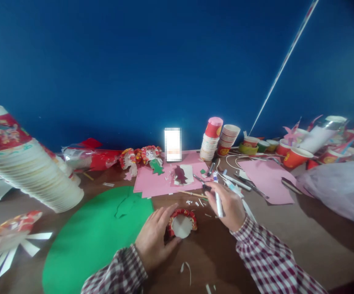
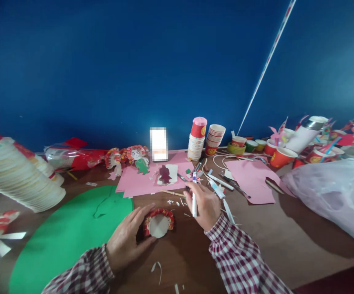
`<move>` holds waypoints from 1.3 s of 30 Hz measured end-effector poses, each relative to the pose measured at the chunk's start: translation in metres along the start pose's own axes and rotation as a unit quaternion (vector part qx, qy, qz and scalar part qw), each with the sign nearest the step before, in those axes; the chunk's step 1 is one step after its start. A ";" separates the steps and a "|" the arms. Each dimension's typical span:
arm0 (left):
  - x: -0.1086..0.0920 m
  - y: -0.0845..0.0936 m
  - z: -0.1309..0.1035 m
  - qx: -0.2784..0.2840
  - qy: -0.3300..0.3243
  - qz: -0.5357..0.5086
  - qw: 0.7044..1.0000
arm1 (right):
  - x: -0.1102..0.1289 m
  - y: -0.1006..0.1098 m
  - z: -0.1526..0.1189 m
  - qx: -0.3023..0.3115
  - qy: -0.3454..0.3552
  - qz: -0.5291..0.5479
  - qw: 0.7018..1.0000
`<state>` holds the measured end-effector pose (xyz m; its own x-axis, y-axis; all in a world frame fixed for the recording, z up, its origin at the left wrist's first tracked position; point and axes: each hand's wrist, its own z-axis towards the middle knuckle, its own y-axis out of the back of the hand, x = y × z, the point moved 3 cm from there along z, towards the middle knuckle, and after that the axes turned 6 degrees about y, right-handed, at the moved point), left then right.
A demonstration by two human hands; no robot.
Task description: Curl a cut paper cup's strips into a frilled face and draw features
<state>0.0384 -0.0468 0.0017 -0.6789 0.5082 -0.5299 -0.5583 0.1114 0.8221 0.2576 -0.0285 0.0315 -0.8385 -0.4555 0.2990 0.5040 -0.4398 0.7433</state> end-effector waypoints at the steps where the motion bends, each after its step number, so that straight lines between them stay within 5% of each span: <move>1: -0.001 0.000 0.000 -0.001 -0.003 -0.002 1.000 | 0.005 -0.002 -0.001 -0.003 0.009 0.029 1.000; 9: 0.003 -0.004 0.001 -0.016 0.011 -0.008 1.000 | 0.033 -0.017 -0.008 0.038 0.064 0.144 0.987; 39: 0.001 -0.003 0.001 -0.025 0.002 -0.012 1.000 | 0.029 -0.021 -0.010 0.020 0.079 0.126 0.989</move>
<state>0.0398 -0.0461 -0.0005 -0.6676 0.5020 -0.5498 -0.5968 0.0806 0.7983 0.2246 -0.0402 0.0181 -0.6430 -0.6632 0.3829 0.6813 -0.2670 0.6816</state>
